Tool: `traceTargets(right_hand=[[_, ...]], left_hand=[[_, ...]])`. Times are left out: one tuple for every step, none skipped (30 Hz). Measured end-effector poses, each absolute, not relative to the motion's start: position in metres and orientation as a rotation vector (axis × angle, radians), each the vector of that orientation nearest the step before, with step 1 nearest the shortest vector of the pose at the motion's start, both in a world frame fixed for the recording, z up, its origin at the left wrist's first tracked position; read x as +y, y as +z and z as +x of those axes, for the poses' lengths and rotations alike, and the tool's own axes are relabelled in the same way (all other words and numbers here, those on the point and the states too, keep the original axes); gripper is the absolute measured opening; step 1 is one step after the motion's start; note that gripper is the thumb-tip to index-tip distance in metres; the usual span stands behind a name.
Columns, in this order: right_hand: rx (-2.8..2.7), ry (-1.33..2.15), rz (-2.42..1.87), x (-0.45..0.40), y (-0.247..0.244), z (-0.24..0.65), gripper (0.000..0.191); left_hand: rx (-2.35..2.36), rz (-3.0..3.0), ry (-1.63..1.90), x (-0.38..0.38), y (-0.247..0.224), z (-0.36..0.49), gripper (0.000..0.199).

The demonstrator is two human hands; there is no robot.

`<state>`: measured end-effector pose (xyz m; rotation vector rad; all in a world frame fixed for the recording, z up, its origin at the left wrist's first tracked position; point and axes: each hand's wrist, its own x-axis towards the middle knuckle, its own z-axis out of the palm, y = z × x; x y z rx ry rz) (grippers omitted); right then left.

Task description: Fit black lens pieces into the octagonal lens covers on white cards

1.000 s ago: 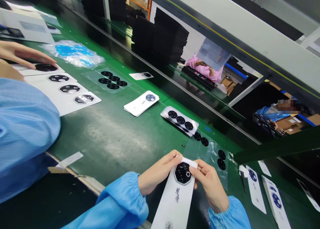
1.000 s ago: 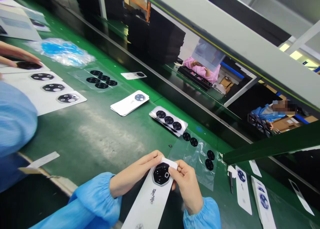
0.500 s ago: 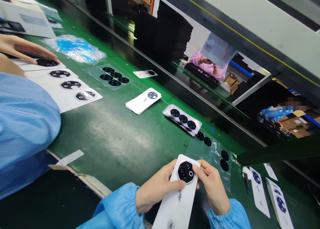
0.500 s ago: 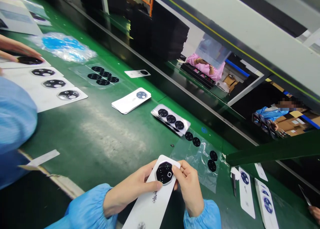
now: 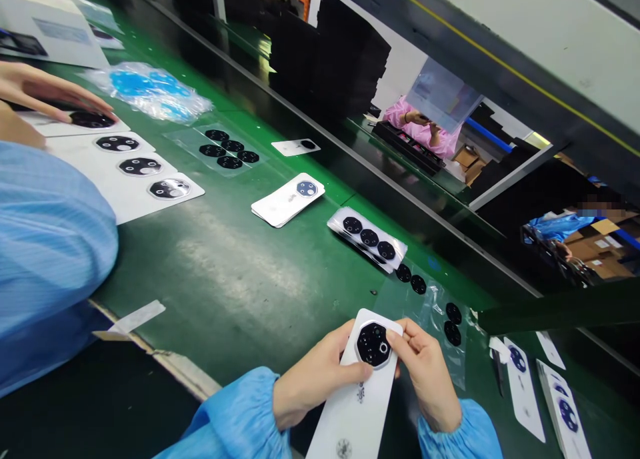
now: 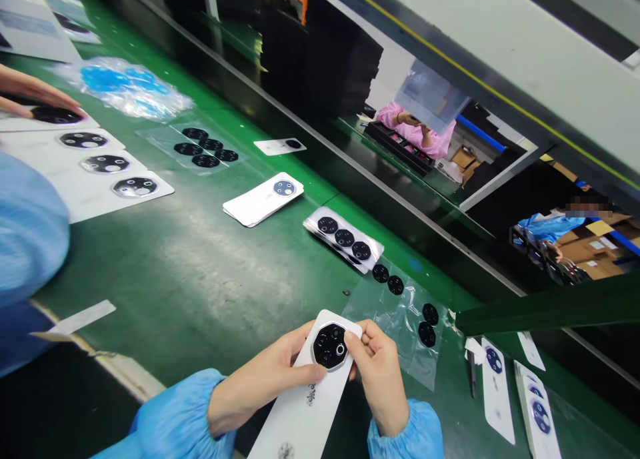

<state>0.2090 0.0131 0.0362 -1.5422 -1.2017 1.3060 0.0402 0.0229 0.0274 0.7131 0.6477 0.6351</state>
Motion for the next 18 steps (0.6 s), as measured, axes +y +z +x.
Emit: traceTargets(right_hand=[[-1.203, 1.306, -1.542, 0.0134, 0.0363, 0.209, 0.039], [-1.206, 1.306, -1.542, 0.0137, 0.0363, 0.2089, 0.039], [-1.21, 1.306, -1.54, 0.014, 0.0365, 0.2089, 0.038], [-1.215, 1.305, -1.539, 0.0142, 0.0368, 0.2088, 0.038], [-1.222, 1.305, -1.538, 0.0143, 0.0373, 0.2088, 0.038], [-1.228, 1.303, -1.539, 0.0143, 0.0378, 0.2087, 0.038], [-1.234, 1.303, -1.542, 0.0143, 0.0384, 0.2087, 0.038], [-1.237, 1.303, -1.548, 0.0142, 0.039, 0.2087, 0.039], [-1.239, 1.306, -1.554, 0.014, 0.0392, 0.2089, 0.04], [-1.24, 1.31, -1.561, 0.0139, 0.0391, 0.2092, 0.041], [-1.239, 1.313, -1.568, 0.0138, 0.0385, 0.2097, 0.042], [-1.236, 1.312, -1.572, 0.0137, 0.0373, 0.2103, 0.042], [-1.231, 1.309, -1.574, 0.0137, 0.0359, 0.211, 0.042], [-1.224, 1.301, -1.572, 0.0137, 0.0343, 0.2116, 0.042], [-1.22, 1.291, -1.569, 0.0137, 0.0328, 0.212, 0.042], [-1.22, 1.281, -1.563, 0.0136, 0.0319, 0.212, 0.042], [-1.228, 1.27, -1.559, 0.0134, 0.0315, 0.2116, 0.043], [-1.247, 1.256, -1.557, 0.0129, 0.0319, 0.2107, 0.043]], left_hand=[[0.642, 0.7, 0.633, 0.0229, 0.0273, 0.0406, 0.05], [0.636, 0.687, 0.632, 0.0229, 0.0271, 0.0408, 0.05], [0.632, 0.676, 0.634, 0.0227, 0.0269, 0.041, 0.051], [0.629, 0.666, 0.637, 0.0225, 0.0268, 0.041, 0.051], [0.625, 0.657, 0.639, 0.0223, 0.0268, 0.0408, 0.052], [0.621, 0.649, 0.638, 0.022, 0.0268, 0.0404, 0.052], [0.618, 0.644, 0.636, 0.0217, 0.0268, 0.0399, 0.052], [0.614, 0.642, 0.631, 0.0216, 0.0265, 0.0392, 0.051], [0.61, 0.644, 0.621, 0.0215, 0.026, 0.0385, 0.05], [0.608, 0.652, 0.61, 0.0216, 0.0251, 0.0378, 0.049], [0.612, 0.666, 0.601, 0.0218, 0.0239, 0.0372, 0.047], [0.619, 0.682, 0.597, 0.0224, 0.0224, 0.0368, 0.046], [0.624, 0.703, 0.597, 0.0231, 0.0209, 0.0366, 0.045], [0.624, 0.728, 0.604, 0.0242, 0.0196, 0.0368, 0.043], [0.619, 0.755, 0.617, 0.0254, 0.0186, 0.0373, 0.042], [0.611, 0.782, 0.629, 0.0268, 0.0182, 0.0382, 0.041], [0.605, 0.81, 0.638, 0.0282, 0.0183, 0.0395, 0.04], [0.614, 0.836, 0.655, 0.0296, 0.0188, 0.0412, 0.039]])
